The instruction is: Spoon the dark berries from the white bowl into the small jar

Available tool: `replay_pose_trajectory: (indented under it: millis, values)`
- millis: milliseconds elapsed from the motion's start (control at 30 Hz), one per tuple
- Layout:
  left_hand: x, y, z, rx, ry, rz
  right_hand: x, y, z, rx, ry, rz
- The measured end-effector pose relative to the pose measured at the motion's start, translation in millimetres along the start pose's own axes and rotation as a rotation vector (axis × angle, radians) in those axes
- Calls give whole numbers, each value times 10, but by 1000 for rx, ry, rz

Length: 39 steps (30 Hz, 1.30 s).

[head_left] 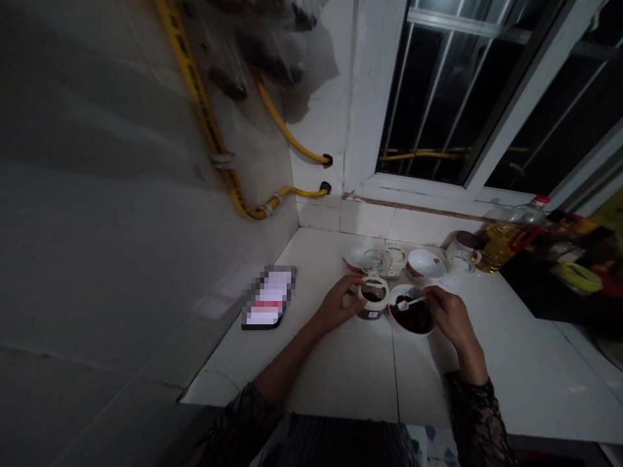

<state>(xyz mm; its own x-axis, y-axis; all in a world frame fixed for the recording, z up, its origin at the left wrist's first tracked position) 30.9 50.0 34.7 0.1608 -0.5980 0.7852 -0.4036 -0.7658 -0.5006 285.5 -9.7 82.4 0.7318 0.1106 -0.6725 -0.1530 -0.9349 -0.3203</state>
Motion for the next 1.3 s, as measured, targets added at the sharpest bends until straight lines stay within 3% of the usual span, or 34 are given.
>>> replay_pose_trajectory:
  millis: [167, 500, 1300]
  values:
    - [-15, 6, 1, -5, -5, -16, -8, 15, 203, -132, -167, 109]
    - [10, 1, 1, -10, -13, -1, 189, 24, 30, 12, -628, 446]
    - [15, -2, -9, -4, -10, -2, 244, 28, 36, 51, -716, 482]
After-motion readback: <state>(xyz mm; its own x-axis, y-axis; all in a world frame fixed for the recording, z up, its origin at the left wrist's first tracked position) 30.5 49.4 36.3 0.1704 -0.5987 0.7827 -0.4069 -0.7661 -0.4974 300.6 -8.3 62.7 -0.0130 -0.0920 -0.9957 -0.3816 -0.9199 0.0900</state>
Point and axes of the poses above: each hand's wrist, its own y-axis away from the middle knuckle, its own z-axis out of the palm, x = y × z, the point moved 7 cm from there along -y, towards the middle knuckle, and after that the axes turned 8 degrees about -y, right-handed, at the moved point
